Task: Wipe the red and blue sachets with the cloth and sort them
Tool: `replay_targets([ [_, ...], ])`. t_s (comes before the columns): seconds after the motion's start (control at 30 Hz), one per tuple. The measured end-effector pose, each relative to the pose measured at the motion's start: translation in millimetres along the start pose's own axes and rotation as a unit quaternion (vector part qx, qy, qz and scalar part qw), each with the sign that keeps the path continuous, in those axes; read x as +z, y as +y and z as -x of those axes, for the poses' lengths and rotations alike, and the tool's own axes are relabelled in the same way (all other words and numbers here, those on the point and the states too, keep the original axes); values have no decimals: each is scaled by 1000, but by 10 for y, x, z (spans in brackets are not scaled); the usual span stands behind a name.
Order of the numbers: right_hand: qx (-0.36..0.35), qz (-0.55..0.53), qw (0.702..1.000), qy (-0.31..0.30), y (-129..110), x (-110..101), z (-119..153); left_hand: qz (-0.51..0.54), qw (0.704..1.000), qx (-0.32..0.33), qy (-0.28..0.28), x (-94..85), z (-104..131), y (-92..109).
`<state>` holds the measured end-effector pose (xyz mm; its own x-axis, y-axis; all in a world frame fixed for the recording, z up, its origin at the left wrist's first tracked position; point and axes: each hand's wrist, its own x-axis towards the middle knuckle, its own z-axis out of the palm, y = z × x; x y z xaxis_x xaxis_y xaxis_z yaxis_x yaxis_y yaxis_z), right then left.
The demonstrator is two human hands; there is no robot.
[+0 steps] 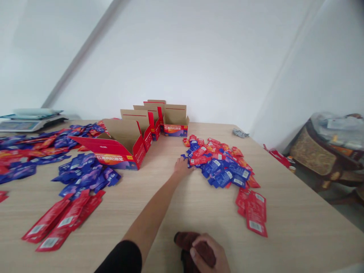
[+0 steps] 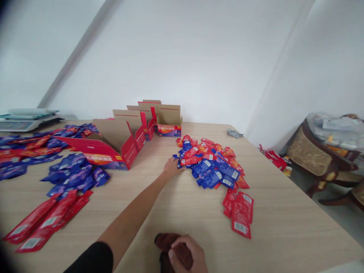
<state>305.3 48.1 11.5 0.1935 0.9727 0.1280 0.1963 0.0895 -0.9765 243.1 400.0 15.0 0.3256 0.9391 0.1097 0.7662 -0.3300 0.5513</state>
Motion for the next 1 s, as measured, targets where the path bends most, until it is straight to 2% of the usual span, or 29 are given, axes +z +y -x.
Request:
replay_targets([
  [0.13, 23, 21, 999, -8, -28, -73, 17, 71, 997, -35, -13, -172, 80, -41],
  [0.2, 29, 25, 999, -17, -28, -100, 25, 122, 991, -52, -14, -293, 231, -110],
  [0.3, 31, 31, 999, -27, -46, -125, 34, 216, 973, -75, -8, -511, 584, -290],
  [0.37, 34, 34, 999, -22, -74, -126, 41, 290, 953, -91, -5, -648, 901, -428],
  [0.47, 41, 25, 999, -8, -99, -114, 54, 407, 906, -114, -8, -790, 1495, -587],
  [0.6, 64, 20, 998, -11, -42, -125, 62, 522, 842, -130, -28, -895, 2395, -670],
  [0.7, 74, 22, 997, -27, 25, -160, 60, 563, 813, -142, -46, -971, 2977, -689],
  [0.77, 76, 26, 997, -20, 54, -182, 60, 542, 829, -127, -50, -1006, 3277, -701],
  [0.83, 79, 33, 996, -14, 68, -197, 64, 488, 865, -103, -46, -1007, 3515, -713],
  [1.0, 81, 55, 995, -7, 57, -207, 96, 344, 938, -41, -22, -926, 3940, -698],
])
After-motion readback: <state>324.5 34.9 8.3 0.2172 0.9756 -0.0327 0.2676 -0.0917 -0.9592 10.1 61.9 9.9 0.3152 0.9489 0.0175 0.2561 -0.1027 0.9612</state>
